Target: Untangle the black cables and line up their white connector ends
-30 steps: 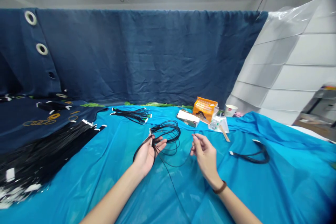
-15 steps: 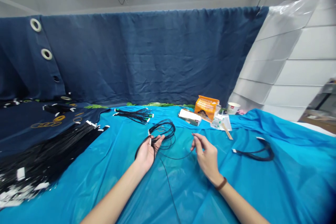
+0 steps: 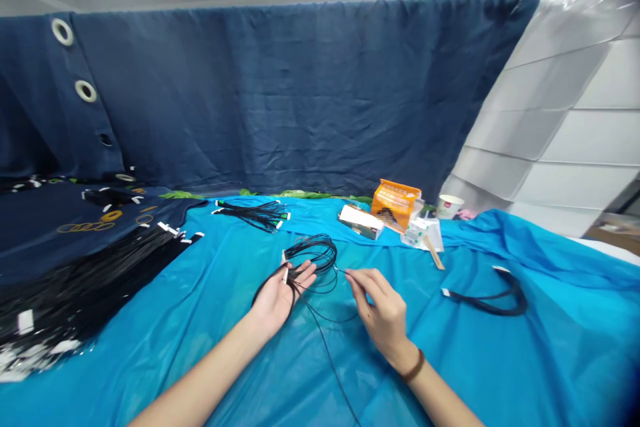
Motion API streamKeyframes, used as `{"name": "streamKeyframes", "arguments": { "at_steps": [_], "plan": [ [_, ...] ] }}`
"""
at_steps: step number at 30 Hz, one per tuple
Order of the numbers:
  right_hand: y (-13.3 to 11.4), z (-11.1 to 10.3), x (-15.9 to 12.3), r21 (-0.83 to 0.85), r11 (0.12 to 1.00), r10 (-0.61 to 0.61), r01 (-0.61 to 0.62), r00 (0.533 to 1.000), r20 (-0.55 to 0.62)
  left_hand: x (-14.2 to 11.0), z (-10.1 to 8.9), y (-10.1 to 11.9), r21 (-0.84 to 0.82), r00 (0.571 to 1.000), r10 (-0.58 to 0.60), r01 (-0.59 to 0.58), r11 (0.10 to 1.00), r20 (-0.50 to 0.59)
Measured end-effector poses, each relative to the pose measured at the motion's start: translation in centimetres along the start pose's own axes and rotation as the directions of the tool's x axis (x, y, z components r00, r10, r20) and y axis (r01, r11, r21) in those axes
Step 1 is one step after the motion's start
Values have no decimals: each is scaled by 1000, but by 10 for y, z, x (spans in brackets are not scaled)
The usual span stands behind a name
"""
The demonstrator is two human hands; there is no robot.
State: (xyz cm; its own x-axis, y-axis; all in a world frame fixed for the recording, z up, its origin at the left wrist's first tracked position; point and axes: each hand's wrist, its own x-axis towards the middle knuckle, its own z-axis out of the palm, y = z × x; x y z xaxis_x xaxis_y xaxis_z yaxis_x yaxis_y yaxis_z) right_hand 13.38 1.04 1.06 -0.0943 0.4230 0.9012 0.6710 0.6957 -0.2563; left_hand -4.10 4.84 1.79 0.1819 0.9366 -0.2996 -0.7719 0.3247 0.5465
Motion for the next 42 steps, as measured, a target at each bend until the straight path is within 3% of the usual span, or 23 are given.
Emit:
{"name": "streamKeyframes", "arguments": {
  "at_steps": [4,14,16,18,20,23,25,27,29,34,37,39,42],
  "plan": [
    [1,-2,0,-62,997,-43,43,999,3,0,-1,-2,16,1000,-17,17,1000,8],
    [0,-10,6,-171,984,-80,55,986,-145,-7,7,2,-9,1000,14,-14,1000,9],
    [-2,-10,5,-134,990,-53,33,988,-147,-7,7,2,-3,1000,15,-15,1000,21],
    [-4,-8,3,-78,993,74,-88,983,-167,-7,6,0,4,998,9,-9,1000,62],
    [-4,-6,4,11,947,317,-320,933,-168,-8,4,-1,8,993,0,-1,1000,121],
    [-1,-2,8,285,728,651,-623,759,-4,-9,4,-2,13,980,-12,9,1000,201],
    [0,2,11,528,473,734,-706,647,207,-11,4,-3,29,972,-26,20,999,234],
    [0,7,12,661,225,734,-716,571,368,-13,6,-3,51,967,-44,32,998,250],
    [-2,12,11,695,101,727,-712,530,437,-15,8,-3,58,966,-50,37,998,252],
    [-8,18,7,705,30,753,-709,480,451,-15,8,-5,43,970,-38,29,999,241],
    [-9,18,6,660,48,793,-749,430,431,-11,4,-7,70,978,-28,13,997,206],
    [-10,18,6,632,118,813,-766,440,382,-10,2,-8,102,981,-36,16,995,192],
    [-11,17,6,643,177,785,-745,501,364,-11,1,-8,149,973,-109,79,986,204]
  ]
}}
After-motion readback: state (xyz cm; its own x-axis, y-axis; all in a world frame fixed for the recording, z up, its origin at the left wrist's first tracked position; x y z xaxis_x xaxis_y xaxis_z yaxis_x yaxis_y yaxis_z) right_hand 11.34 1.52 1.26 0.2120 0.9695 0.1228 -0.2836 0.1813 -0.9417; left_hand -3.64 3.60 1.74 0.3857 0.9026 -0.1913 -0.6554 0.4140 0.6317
